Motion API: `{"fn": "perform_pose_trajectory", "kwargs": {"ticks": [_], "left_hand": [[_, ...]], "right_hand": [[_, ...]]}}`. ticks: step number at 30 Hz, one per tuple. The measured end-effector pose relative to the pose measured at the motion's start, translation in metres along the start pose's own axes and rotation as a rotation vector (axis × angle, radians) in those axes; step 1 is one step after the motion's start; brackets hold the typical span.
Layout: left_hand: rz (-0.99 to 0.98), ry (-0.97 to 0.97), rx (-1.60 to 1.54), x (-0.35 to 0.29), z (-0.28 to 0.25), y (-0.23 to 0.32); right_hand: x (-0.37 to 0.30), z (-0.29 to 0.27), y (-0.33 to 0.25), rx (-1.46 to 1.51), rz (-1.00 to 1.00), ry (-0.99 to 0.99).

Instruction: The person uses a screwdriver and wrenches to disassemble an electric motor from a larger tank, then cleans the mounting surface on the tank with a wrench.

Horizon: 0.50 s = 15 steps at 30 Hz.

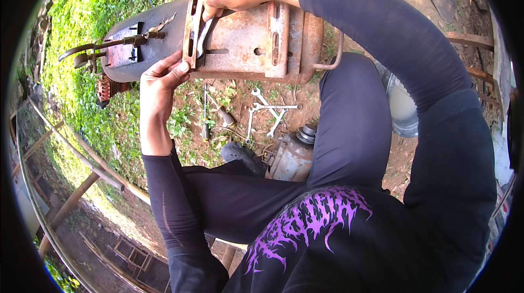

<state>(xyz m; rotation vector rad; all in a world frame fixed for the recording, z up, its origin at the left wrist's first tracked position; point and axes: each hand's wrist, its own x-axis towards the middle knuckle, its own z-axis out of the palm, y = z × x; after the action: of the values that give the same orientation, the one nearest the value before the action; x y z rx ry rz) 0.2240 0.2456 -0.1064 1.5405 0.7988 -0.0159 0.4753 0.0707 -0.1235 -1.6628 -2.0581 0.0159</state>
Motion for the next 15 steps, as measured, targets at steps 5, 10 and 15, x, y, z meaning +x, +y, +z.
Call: {"fn": "perform_pose_trajectory", "kwargs": {"ticks": [5,10,15], "left_hand": [[0.022,0.011,0.011,-0.001,0.006,0.002],[0.014,0.003,0.065,-0.004,0.003,0.001],[0.010,-0.004,0.034,-0.002,0.005,0.003]], "right_hand": [[-0.004,-0.007,-0.005,-0.073,0.158,0.012],[-0.017,-0.006,-0.032,-0.266,0.184,0.103],[-0.057,-0.030,-0.079,-0.200,0.498,0.222]]}}
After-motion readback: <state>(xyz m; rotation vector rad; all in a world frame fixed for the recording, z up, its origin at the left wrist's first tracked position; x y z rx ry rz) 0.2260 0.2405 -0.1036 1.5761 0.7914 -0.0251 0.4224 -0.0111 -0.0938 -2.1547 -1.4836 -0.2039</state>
